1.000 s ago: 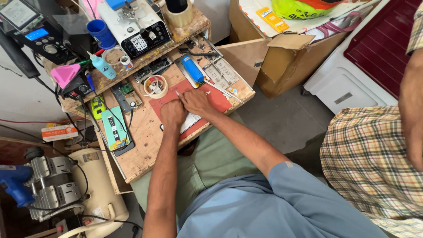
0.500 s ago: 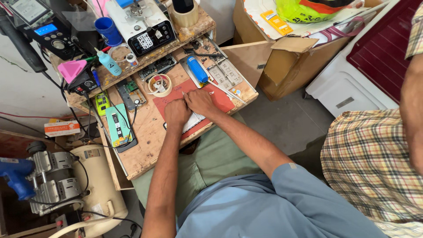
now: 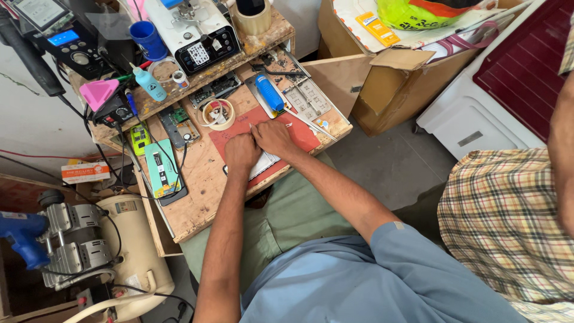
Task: The person cleans the internal components and edges of a mobile phone chassis using a tool and a cloth before testing the fit of a replacement screen.
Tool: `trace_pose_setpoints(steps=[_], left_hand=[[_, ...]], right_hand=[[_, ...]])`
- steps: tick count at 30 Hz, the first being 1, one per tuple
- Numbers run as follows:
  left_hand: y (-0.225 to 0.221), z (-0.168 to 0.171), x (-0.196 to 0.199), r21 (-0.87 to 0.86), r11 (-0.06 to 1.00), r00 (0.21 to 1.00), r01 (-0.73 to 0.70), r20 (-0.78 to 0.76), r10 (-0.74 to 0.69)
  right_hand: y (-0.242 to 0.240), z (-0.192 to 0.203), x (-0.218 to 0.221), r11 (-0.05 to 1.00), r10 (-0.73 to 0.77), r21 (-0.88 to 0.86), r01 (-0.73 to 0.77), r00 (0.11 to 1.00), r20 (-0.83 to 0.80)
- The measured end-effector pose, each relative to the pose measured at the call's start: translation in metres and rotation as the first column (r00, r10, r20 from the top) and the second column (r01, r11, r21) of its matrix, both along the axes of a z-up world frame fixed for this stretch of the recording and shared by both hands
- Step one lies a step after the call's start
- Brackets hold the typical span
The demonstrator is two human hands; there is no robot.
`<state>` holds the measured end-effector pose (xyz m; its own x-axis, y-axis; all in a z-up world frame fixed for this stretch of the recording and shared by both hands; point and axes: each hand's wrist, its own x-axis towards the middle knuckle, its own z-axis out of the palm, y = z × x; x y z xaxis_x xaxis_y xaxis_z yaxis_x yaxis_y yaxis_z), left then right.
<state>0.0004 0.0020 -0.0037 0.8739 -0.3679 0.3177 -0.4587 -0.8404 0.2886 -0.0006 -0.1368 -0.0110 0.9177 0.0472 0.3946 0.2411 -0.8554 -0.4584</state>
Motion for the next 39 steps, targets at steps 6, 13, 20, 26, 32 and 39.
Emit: trace_pose_setpoints(steps=[6, 13, 20, 26, 32, 39], left_hand=[[0.000, -0.001, 0.000, -0.001, 1.000, 1.000, 0.006, 0.003, -0.006], [-0.001, -0.003, 0.004, -0.004, 1.000, 1.000, -0.008, 0.020, 0.008], [-0.001, -0.001, 0.001, -0.002, 1.000, 1.000, 0.005, -0.001, -0.005], [-0.003, 0.002, -0.002, -0.014, 1.000, 0.999, 0.003, -0.049, -0.004], [0.000, 0.000, -0.004, -0.036, 0.999, 0.999, -0.006, -0.053, 0.004], [0.000, -0.005, 0.000, -0.035, 0.999, 0.999, 0.030, -0.036, -0.031]], right_hand=[[-0.001, 0.000, 0.000, 1.000, 0.006, 0.001, -0.006, 1.000, -0.008], [0.000, -0.002, 0.001, 1.000, 0.001, -0.004, -0.001, 1.000, -0.026], [-0.001, -0.005, 0.001, 1.000, 0.000, 0.000, 0.000, 1.000, 0.018], [-0.005, -0.017, 0.004, 0.994, 0.036, -0.105, -0.026, 0.995, 0.091], [-0.006, -0.015, 0.005, 0.998, 0.038, -0.042, -0.037, 0.999, 0.026], [-0.003, -0.005, 0.003, 1.000, 0.011, -0.028, -0.011, 1.000, -0.001]])
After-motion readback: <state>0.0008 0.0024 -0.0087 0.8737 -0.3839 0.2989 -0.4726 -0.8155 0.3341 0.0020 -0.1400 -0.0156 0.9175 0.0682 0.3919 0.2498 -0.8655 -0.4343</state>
